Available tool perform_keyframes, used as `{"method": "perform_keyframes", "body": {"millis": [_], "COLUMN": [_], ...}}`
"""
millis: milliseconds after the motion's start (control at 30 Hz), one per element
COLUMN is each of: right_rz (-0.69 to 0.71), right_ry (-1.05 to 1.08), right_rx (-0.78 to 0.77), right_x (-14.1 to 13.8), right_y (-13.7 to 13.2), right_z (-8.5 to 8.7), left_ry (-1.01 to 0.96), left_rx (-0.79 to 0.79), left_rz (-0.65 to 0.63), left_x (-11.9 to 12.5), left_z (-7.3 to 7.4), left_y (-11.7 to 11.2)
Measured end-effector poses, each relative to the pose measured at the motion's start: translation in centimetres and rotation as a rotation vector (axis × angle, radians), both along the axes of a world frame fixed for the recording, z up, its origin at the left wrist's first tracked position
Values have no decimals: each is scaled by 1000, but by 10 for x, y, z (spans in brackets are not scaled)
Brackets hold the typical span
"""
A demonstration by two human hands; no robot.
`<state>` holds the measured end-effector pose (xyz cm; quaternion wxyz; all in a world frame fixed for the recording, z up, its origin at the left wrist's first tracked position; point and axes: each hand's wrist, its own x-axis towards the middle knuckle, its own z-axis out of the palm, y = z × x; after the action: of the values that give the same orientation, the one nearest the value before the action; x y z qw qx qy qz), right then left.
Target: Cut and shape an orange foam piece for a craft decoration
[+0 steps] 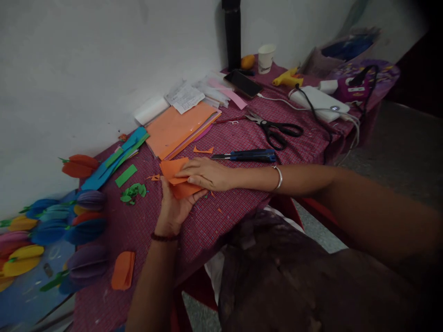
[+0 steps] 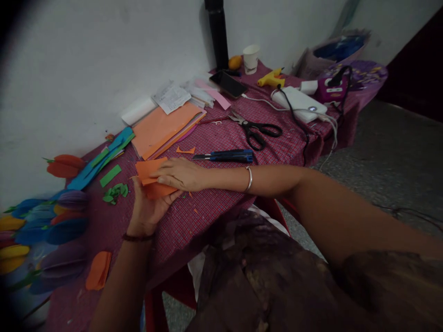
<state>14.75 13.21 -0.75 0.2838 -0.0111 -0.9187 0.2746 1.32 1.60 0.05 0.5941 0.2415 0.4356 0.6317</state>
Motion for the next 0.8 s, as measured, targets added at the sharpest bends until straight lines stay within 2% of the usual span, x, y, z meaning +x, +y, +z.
{"method": "perform_keyframes", "body": {"millis": [233, 433, 800], "right_rz": [68, 58, 99], "right_ry": [7, -20, -7], "right_rx": [-254, -350, -164], "right_x": [-5, -5, -2], "right_y": [8, 7, 8], "right_z": [0, 1, 3], "left_ry": [32, 59, -44], "left_rx": [-21, -23, -21], "left_rz": [-101, -79, -56], "left_x": [-4, -4, -3], "left_z": [-3, -6, 0], "left_y": [1, 1, 1]}}
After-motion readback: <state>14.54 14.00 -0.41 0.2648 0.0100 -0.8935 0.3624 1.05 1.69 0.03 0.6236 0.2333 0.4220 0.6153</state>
